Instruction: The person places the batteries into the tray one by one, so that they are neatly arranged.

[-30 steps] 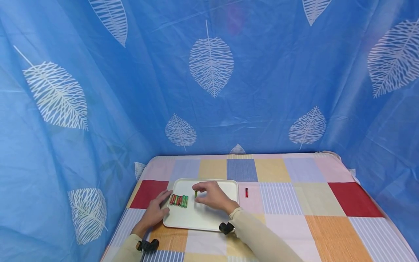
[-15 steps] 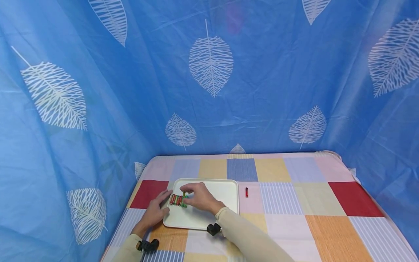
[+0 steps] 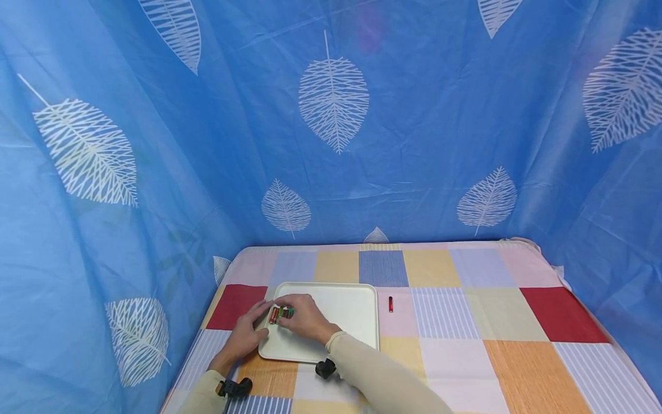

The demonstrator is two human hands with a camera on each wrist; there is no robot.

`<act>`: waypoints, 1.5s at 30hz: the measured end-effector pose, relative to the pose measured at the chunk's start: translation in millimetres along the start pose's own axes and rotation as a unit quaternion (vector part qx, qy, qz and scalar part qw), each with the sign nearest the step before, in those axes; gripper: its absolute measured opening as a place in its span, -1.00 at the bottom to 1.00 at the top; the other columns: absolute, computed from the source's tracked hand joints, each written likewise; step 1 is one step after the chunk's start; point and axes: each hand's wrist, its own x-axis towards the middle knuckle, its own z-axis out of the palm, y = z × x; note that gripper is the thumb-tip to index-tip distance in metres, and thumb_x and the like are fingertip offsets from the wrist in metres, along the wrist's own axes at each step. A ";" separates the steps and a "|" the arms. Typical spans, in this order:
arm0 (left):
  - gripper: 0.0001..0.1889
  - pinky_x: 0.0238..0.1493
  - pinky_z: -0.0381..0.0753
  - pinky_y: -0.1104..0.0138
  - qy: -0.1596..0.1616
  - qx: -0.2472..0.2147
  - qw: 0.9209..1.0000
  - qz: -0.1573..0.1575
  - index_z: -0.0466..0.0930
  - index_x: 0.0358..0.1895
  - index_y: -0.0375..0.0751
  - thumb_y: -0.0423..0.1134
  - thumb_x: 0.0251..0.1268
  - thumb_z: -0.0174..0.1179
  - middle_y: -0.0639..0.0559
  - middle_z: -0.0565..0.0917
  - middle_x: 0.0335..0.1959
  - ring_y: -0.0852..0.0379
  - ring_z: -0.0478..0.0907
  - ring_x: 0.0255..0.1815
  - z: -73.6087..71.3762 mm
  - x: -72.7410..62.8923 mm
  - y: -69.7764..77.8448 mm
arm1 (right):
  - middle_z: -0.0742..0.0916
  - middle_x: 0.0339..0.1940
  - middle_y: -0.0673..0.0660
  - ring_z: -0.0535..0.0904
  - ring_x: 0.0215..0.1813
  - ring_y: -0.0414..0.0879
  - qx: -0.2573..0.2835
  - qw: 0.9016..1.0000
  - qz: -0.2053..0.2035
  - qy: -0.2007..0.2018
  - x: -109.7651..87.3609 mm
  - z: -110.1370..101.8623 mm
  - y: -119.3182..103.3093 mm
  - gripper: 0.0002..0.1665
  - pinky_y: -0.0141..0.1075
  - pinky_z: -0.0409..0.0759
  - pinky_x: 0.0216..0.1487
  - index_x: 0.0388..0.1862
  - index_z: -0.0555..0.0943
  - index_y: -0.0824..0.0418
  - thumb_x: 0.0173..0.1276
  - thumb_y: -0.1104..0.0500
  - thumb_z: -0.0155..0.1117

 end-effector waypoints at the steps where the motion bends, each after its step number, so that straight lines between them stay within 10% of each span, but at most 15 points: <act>1: -0.24 0.64 0.29 -0.36 0.000 0.001 1.000 0.001 0.52 0.59 -0.14 -0.46 0.24 0.35 -0.37 0.34 0.68 -0.47 0.27 0.69 0.3 -0.1 -0.1 | 0.85 0.22 0.16 0.82 0.20 -0.04 -0.003 1.000 0.001 0.001 -0.1 1.5 0.2 -0.47 -0.23 0.77 0.29 0.30 0.75 0.29 0.36 0.28 0.58; 45: -0.24 0.63 0.33 -0.34 0.004 -0.004 1.000 0.008 0.51 0.60 -0.14 -0.46 0.25 0.34 -0.38 0.33 0.69 -0.47 0.27 0.69 0.8 -3.9 -0.5 | 0.85 0.25 0.10 0.80 0.24 -0.05 -0.034 0.999 0.003 0.014 3.5 12.4 2.6 -0.47 -0.23 0.76 0.32 0.34 0.75 0.21 0.40 0.20 0.58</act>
